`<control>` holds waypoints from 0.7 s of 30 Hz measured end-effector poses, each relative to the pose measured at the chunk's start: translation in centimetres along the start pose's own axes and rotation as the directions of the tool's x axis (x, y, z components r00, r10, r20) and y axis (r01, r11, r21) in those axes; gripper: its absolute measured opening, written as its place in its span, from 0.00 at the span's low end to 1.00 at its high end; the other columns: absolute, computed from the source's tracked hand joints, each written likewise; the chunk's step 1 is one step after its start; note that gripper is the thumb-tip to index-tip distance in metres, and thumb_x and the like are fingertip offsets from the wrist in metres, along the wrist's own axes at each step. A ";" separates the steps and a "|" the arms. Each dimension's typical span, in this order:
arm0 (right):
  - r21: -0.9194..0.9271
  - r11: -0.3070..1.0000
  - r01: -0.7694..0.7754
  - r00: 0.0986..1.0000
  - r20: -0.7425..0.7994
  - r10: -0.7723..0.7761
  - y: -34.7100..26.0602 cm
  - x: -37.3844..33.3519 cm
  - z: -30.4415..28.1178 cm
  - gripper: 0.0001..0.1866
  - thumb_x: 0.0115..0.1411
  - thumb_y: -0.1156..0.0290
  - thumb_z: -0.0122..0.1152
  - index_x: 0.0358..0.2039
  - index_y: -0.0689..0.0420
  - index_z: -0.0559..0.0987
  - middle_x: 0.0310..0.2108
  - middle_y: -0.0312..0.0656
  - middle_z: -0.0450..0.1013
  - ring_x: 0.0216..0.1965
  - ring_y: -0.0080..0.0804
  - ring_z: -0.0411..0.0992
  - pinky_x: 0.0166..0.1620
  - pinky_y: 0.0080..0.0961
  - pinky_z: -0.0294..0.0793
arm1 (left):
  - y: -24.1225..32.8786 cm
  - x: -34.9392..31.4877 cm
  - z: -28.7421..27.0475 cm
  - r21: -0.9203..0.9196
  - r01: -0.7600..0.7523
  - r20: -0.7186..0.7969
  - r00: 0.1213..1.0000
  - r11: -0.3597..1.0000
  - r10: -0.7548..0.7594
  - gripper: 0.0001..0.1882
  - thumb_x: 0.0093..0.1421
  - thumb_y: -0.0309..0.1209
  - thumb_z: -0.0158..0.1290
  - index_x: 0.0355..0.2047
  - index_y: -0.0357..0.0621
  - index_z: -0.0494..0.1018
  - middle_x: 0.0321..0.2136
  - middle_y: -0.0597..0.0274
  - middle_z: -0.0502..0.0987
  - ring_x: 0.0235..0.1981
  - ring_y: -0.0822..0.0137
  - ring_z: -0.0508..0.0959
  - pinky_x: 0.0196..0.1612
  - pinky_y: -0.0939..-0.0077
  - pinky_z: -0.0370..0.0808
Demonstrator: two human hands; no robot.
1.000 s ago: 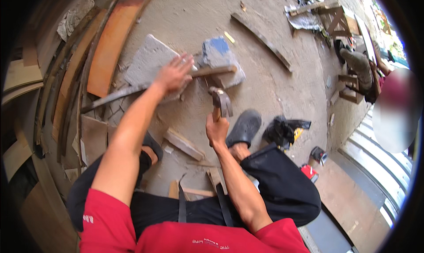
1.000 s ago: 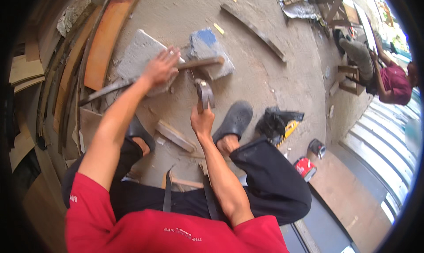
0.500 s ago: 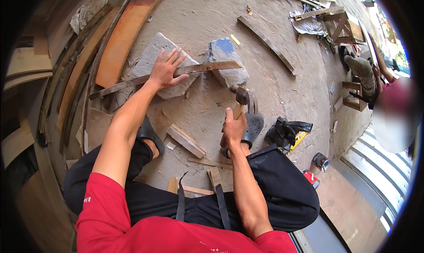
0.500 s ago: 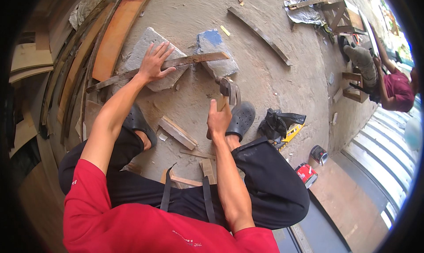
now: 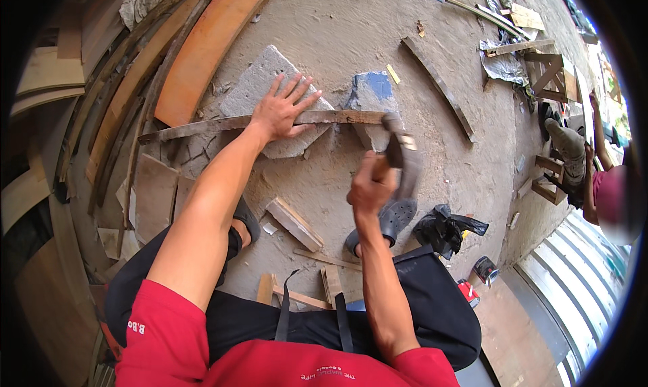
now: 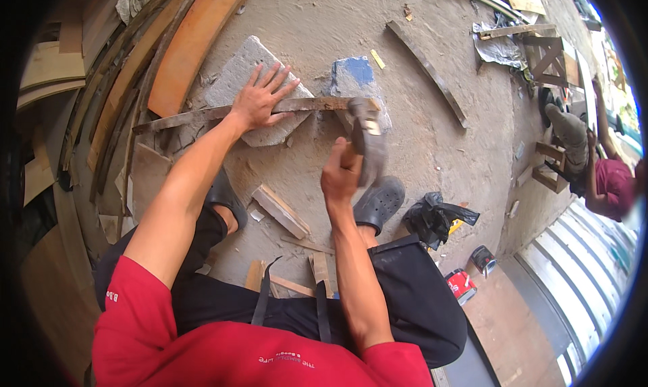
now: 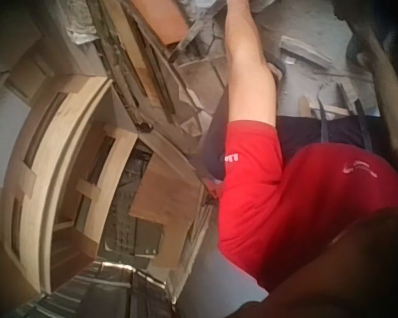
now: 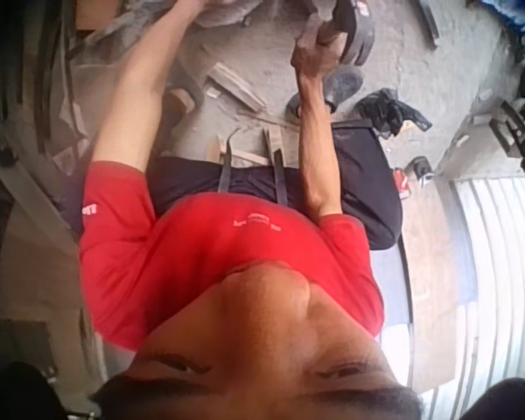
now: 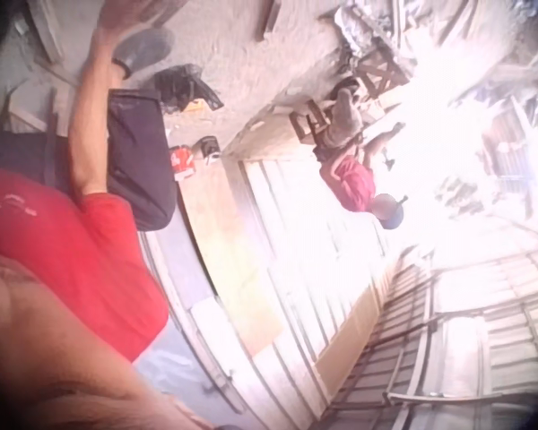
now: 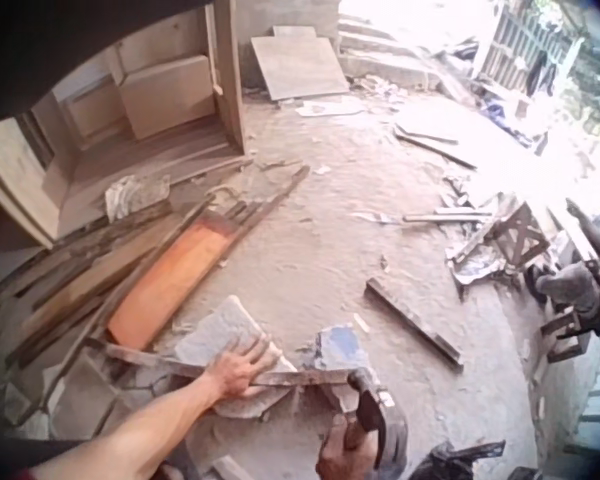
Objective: The person sits on the floor and uses a hammer to strike a long metal bar resting on concrete blocks. They repeatedly reposition the bar and strike it to straighten or shape it. Another person is visible in the background working with wood.
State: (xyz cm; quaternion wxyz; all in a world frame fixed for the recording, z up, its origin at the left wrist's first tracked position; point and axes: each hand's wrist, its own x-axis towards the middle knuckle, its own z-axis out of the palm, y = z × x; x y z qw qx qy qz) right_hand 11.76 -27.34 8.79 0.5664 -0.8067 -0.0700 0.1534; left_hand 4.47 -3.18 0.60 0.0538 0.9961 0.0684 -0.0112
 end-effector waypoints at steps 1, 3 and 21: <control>-0.119 0.987 -0.104 0.993 0.047 0.110 1.1 0.2 0.4 0.13 0.64 0.65 0.60 0.40 0.63 0.75 0.28 0.44 0.75 0.30 0.26 0.72 0.34 0.26 0.70 | 0.0 0.0 0.1 -0.016 0.013 -0.007 1.000 1.000 -0.013 0.42 0.58 0.63 0.49 0.69 0.64 0.55 0.70 0.59 0.53 0.71 0.54 0.52 0.71 0.45 0.45; -0.362 0.888 -0.285 0.936 0.096 0.339 2.4 0.6 0.8 0.13 0.64 0.66 0.59 0.42 0.64 0.75 0.31 0.51 0.77 0.33 0.31 0.75 0.37 0.28 0.72 | 0.3 0.2 0.0 -0.051 0.037 -0.020 0.999 0.998 -0.038 0.42 0.58 0.63 0.49 0.69 0.64 0.55 0.70 0.60 0.53 0.71 0.54 0.52 0.71 0.44 0.45; -0.531 0.847 0.021 0.985 0.154 0.073 -2.7 2.4 0.1 0.12 0.63 0.68 0.58 0.34 0.67 0.77 0.20 0.55 0.75 0.22 0.45 0.76 0.29 0.39 0.72 | -0.3 0.1 0.1 -0.015 0.049 0.027 0.998 0.999 -0.048 0.42 0.59 0.64 0.47 0.69 0.62 0.54 0.71 0.64 0.52 0.71 0.56 0.51 0.71 0.43 0.45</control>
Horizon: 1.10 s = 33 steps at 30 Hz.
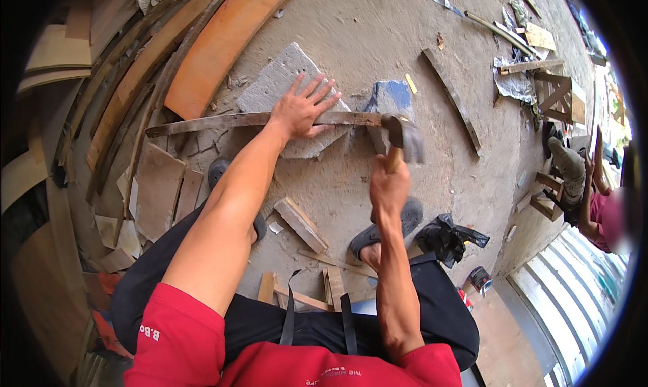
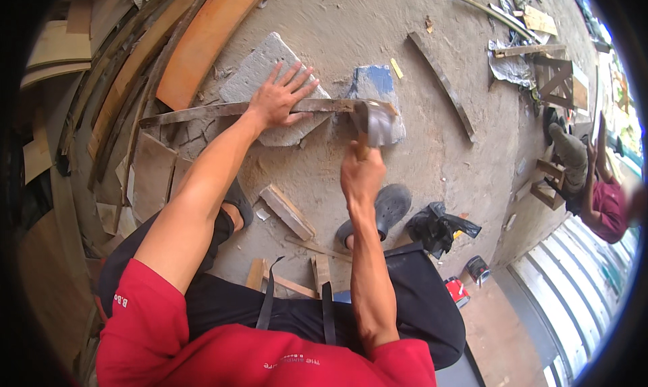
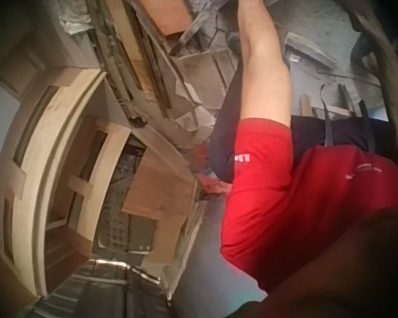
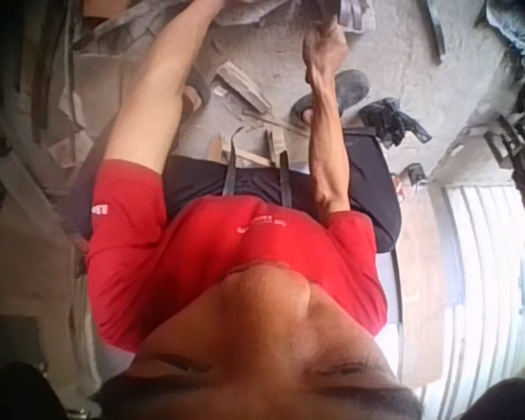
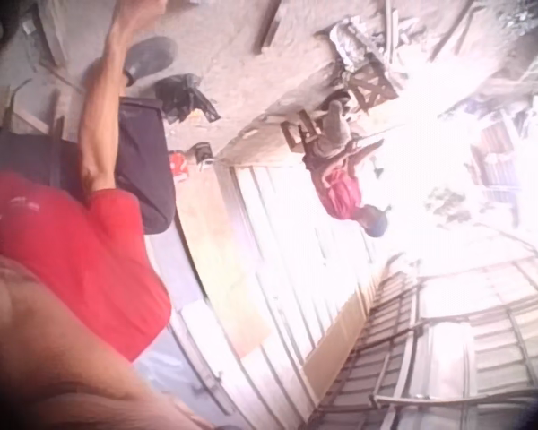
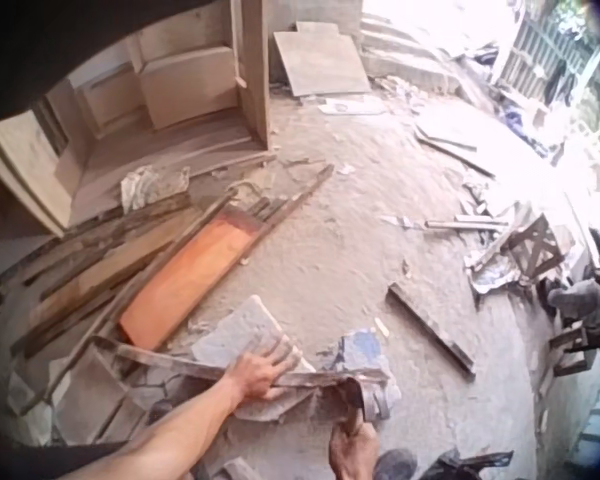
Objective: The person sits on the floor and uses a hammer to strike a long metal bar resting on concrete blocks. They repeatedly reposition the bar and strike it to straighten or shape it. Another person is visible in the background working with wood.
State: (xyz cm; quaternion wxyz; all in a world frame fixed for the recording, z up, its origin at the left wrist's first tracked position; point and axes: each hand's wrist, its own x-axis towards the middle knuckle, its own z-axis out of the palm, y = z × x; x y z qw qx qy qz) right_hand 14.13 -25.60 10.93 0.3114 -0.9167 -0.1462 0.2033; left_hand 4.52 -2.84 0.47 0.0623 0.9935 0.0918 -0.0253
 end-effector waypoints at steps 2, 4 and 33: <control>0.190 0.981 -0.033 0.999 -0.022 0.038 -3.8 -0.4 -2.6 0.12 0.63 0.67 0.60 0.33 0.66 0.77 0.16 0.41 0.70 0.19 0.23 0.68 0.25 0.31 0.67 | 0.1 -0.4 0.1 -0.006 0.001 0.006 1.000 1.000 -0.001 0.42 0.59 0.64 0.47 0.69 0.62 0.54 0.71 0.64 0.52 0.71 0.56 0.50 0.71 0.43 0.44; 0.202 0.977 0.066 0.993 -0.109 -0.044 -5.7 -0.2 -4.3 0.12 0.63 0.66 0.61 0.34 0.65 0.77 0.16 0.39 0.70 0.20 0.20 0.67 0.24 0.29 0.65 | 0.0 -0.5 0.4 -0.018 0.009 -0.006 1.000 1.000 -0.010 0.42 0.59 0.65 0.47 0.69 0.62 0.54 0.71 0.64 0.52 0.72 0.57 0.50 0.71 0.44 0.44; 0.074 0.997 -0.020 0.999 0.049 0.017 1.4 -5.7 1.9 0.22 0.68 0.53 0.52 0.39 0.64 0.74 0.24 0.54 0.73 0.25 0.48 0.73 0.31 0.39 0.71 | -0.1 -0.5 0.5 -0.065 -0.032 -0.016 0.999 0.997 0.031 0.37 0.59 0.60 0.50 0.66 0.62 0.60 0.69 0.68 0.57 0.71 0.59 0.52 0.72 0.44 0.44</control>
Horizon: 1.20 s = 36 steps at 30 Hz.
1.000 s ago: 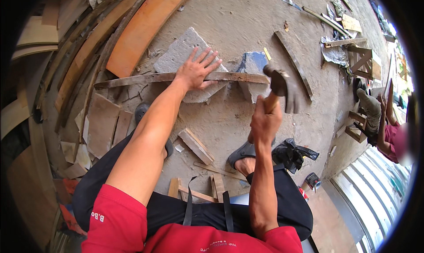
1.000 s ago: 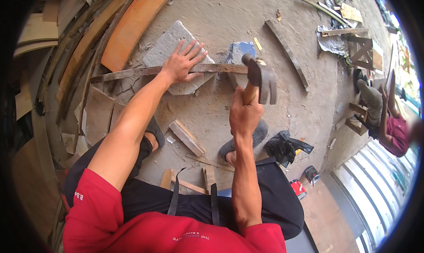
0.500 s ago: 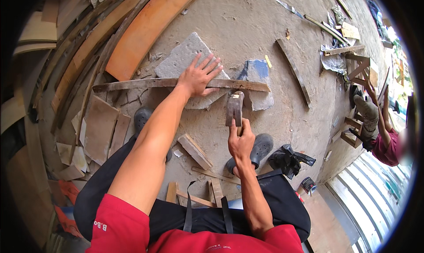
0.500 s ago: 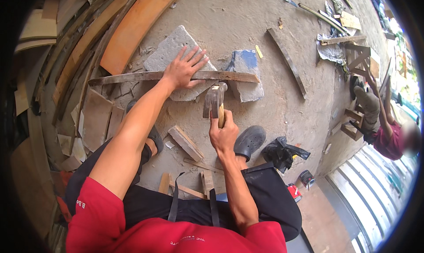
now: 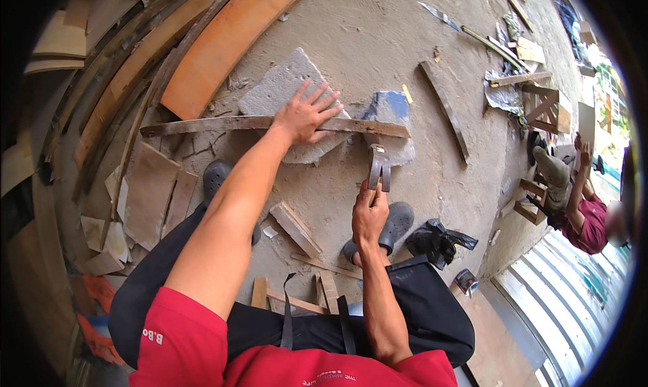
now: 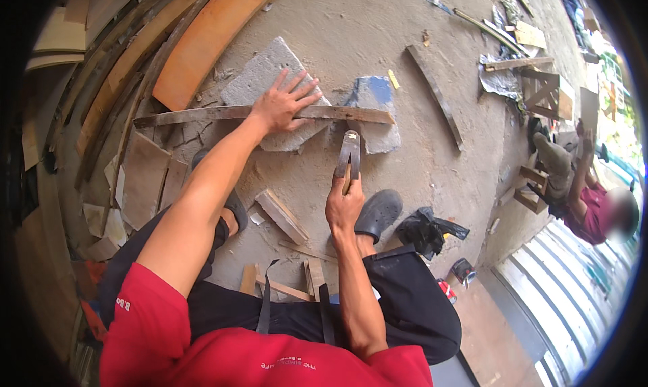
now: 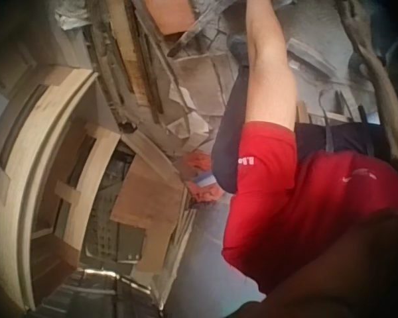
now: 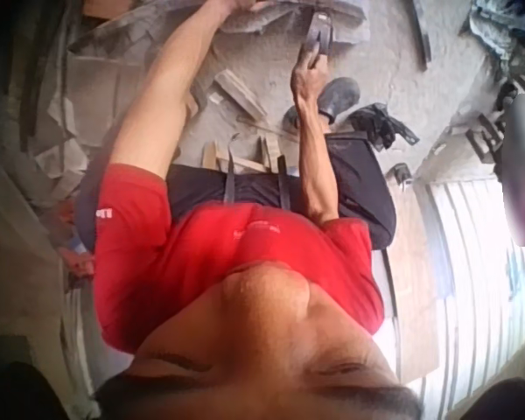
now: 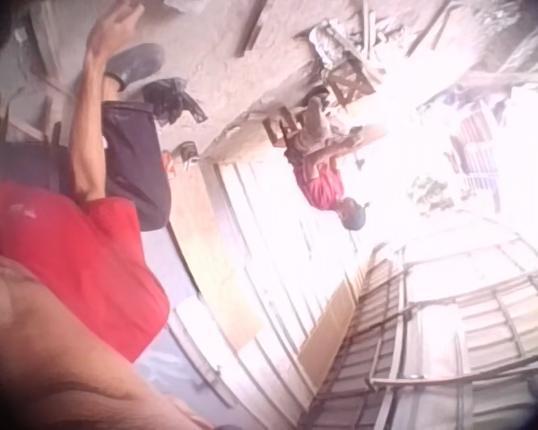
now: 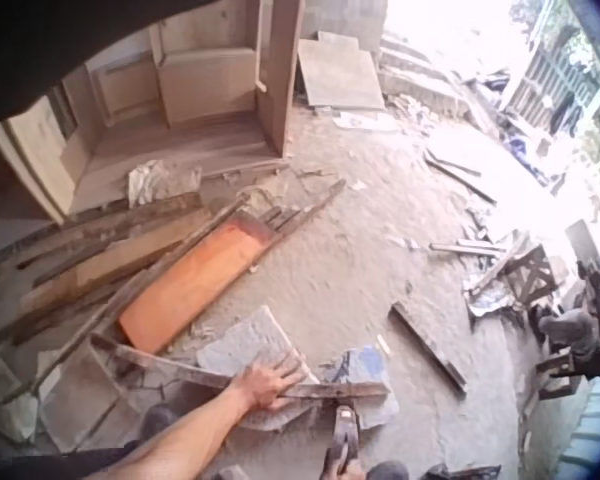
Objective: The person sits on the floor and uses a hammer to strike a long metal bar resting on concrete blocks. They repeatedly reposition the bar and strike it to straighten or shape it. Another person is visible in the background working with wood.
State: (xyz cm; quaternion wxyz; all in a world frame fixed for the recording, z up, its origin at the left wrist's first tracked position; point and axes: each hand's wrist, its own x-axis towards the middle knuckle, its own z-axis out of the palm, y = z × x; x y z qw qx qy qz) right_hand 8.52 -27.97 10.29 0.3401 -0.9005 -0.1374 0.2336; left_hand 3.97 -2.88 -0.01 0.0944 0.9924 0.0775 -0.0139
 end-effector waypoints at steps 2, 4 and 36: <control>0.054 0.996 -0.069 0.998 -0.006 0.069 1.1 -0.9 -1.1 0.22 0.69 0.53 0.52 0.39 0.64 0.74 0.23 0.51 0.73 0.25 0.43 0.72 0.31 0.39 0.70 | -0.1 -0.2 0.1 -0.003 -0.023 -0.031 0.999 1.000 0.023 0.35 0.60 0.59 0.49 0.65 0.62 0.63 0.68 0.69 0.59 0.71 0.61 0.52 0.72 0.46 0.45; 0.134 0.985 -0.108 0.994 -0.010 0.111 2.0 -1.8 -2.4 0.22 0.69 0.52 0.52 0.36 0.62 0.73 0.21 0.43 0.70 0.22 0.32 0.68 0.27 0.33 0.67 | 0.1 -0.1 0.4 -0.033 -0.042 -0.090 0.995 0.999 0.039 0.33 0.60 0.57 0.52 0.63 0.60 0.66 0.66 0.70 0.63 0.69 0.64 0.57 0.72 0.48 0.47; 0.414 0.854 -0.315 0.949 0.129 0.287 4.0 -5.3 -5.1 0.22 0.71 0.49 0.45 0.35 0.57 0.69 0.17 0.31 0.63 0.12 0.18 0.61 0.15 0.18 0.60 | 4.1 -1.9 0.7 -0.027 0.156 -0.109 0.981 0.987 -0.158 0.30 0.68 0.60 0.34 0.66 0.69 0.61 0.70 0.65 0.55 0.71 0.57 0.52 0.71 0.40 0.38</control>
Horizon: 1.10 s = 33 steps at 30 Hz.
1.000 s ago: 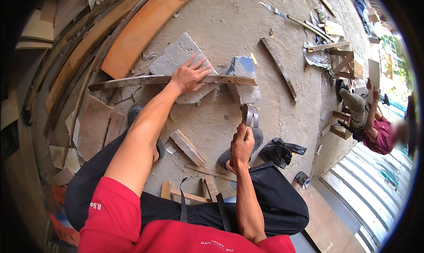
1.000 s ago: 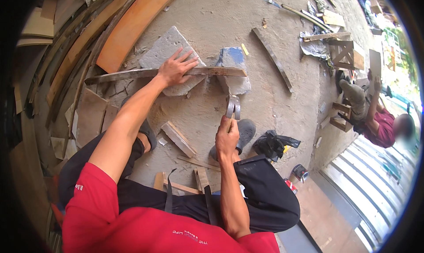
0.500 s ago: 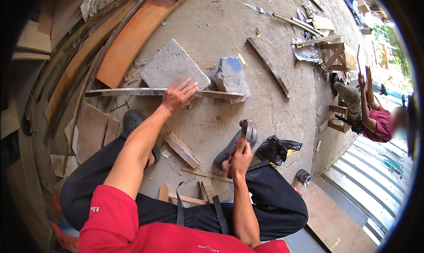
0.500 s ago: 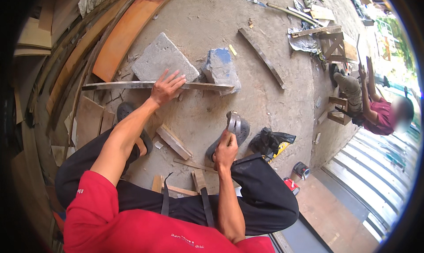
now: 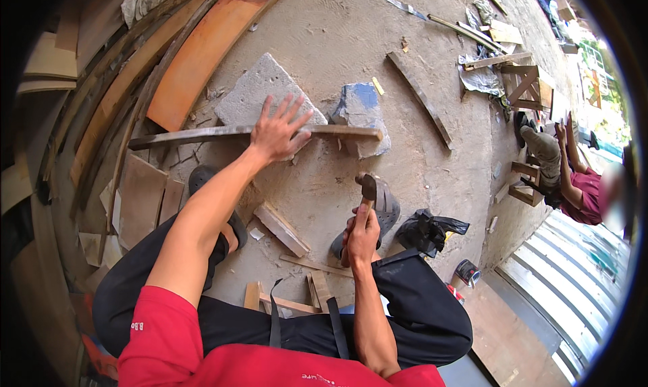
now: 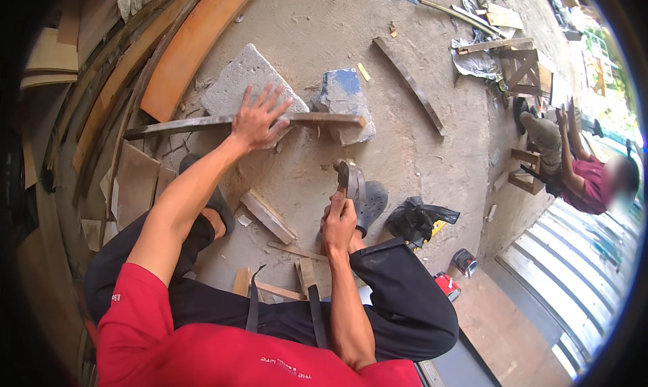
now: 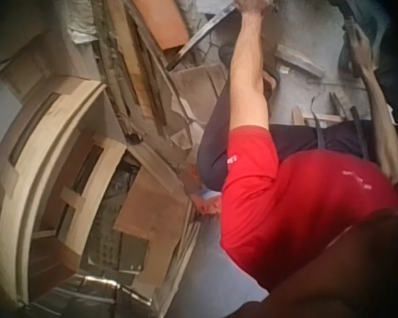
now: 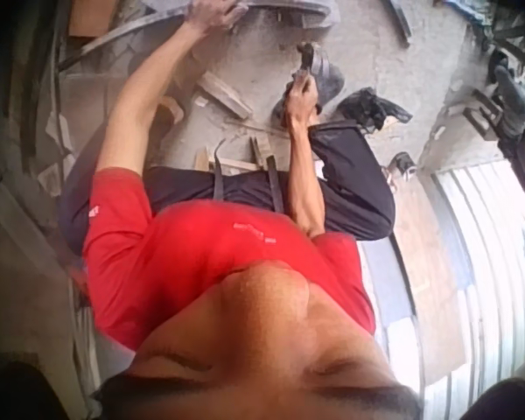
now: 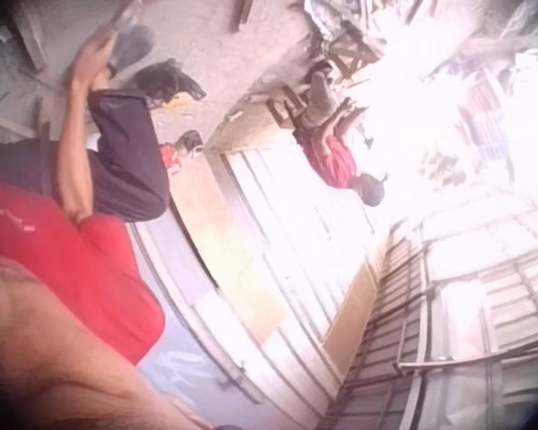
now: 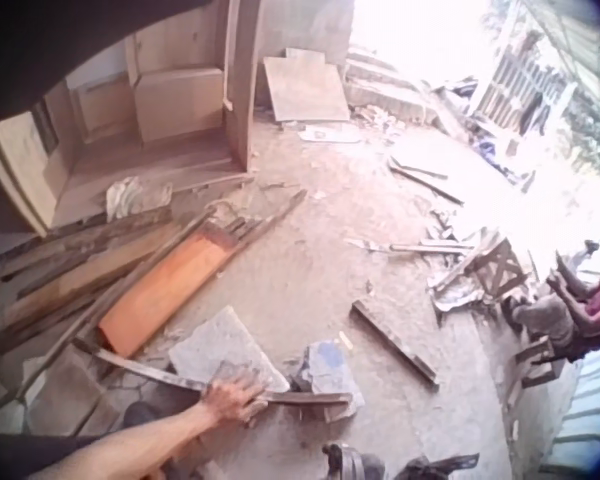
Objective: The person sits on the floor and uses a hammer to strike a long metal bar resting on concrete blocks. They repeatedly reposition the bar and strike it to straighten or shape it. Another person is visible in the background working with wood.
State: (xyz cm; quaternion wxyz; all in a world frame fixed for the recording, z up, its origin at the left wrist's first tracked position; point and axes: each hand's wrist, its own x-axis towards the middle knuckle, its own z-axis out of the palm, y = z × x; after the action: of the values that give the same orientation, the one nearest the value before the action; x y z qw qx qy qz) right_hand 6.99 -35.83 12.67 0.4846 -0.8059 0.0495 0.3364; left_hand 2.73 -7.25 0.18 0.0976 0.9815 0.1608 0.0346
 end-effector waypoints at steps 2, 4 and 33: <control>0.043 0.999 0.026 0.999 0.024 -0.027 -1.5 0.4 1.2 0.23 0.70 0.48 0.48 0.32 0.58 0.70 0.17 0.33 0.65 0.13 0.19 0.63 0.15 0.19 0.62 | -1.4 1.4 0.1 0.066 0.086 -0.025 0.996 0.994 -0.084 0.30 0.68 0.60 0.31 0.67 0.70 0.61 0.70 0.65 0.54 0.72 0.57 0.50 0.71 0.41 0.38; 0.044 0.997 0.056 0.998 0.038 -0.058 -2.4 1.2 1.9 0.24 0.70 0.48 0.49 0.31 0.60 0.71 0.17 0.34 0.66 0.14 0.19 0.64 0.15 0.20 0.63 | -1.7 2.2 0.1 0.088 0.096 0.079 0.992 0.991 -0.103 0.33 0.68 0.62 0.27 0.68 0.70 0.58 0.71 0.65 0.52 0.72 0.56 0.48 0.71 0.43 0.38; -0.415 0.902 0.122 0.992 0.088 -0.093 -2.8 4.5 6.8 0.27 0.70 0.48 0.45 0.37 0.63 0.74 0.20 0.51 0.71 0.22 0.42 0.72 0.29 0.40 0.69 | -1.8 2.8 0.6 -0.002 0.171 0.015 0.985 0.985 -0.171 0.36 0.65 0.63 0.33 0.67 0.63 0.60 0.70 0.68 0.54 0.72 0.54 0.49 0.70 0.38 0.40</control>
State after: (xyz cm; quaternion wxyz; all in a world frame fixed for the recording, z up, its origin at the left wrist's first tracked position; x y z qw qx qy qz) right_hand 8.23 -27.68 10.01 0.3193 -0.8812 -0.0844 0.3383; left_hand 4.87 -4.79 -0.66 0.1029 0.9643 0.2434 0.0190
